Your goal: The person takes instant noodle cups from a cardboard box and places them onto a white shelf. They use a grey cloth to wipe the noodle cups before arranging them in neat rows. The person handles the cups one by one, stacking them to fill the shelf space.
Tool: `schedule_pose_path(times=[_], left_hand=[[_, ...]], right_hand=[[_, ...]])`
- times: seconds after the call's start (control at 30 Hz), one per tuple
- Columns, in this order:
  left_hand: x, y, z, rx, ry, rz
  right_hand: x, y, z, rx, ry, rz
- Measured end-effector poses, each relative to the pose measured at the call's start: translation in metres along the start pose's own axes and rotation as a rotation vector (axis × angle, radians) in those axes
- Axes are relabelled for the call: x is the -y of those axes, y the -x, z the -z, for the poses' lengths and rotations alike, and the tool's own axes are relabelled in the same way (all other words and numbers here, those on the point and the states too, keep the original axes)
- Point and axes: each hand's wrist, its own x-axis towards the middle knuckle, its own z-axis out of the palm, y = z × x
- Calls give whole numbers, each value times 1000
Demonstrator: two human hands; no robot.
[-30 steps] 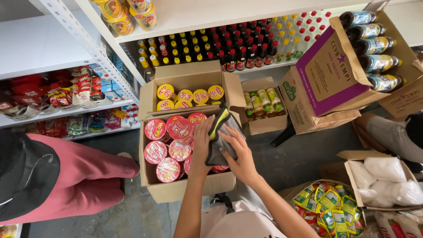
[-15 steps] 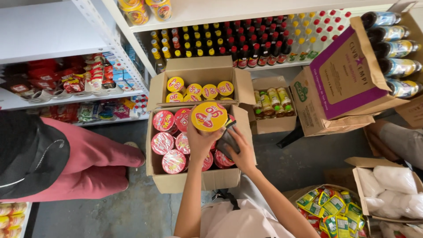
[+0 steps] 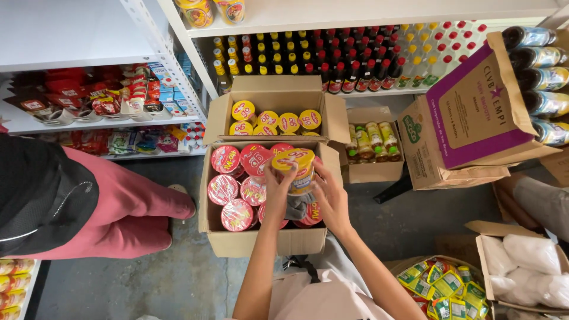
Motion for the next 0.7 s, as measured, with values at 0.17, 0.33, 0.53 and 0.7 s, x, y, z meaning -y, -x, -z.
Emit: schedule_pose_path(times=[0.17,0.33,0.53,0.7], left_hand=[[9,-3,-7,169,161,101],[2,5,-12,223,-96,-21],[0,-7,-10,247,-13,-135],[-10,-22,-8,246,-207,-74]], right_hand=[[19,-8,0,-77,425,251],[2,-20,15,-178,283,129],[4,-32,24,-147,75,42],[20,-52,27,-83,30,45]])
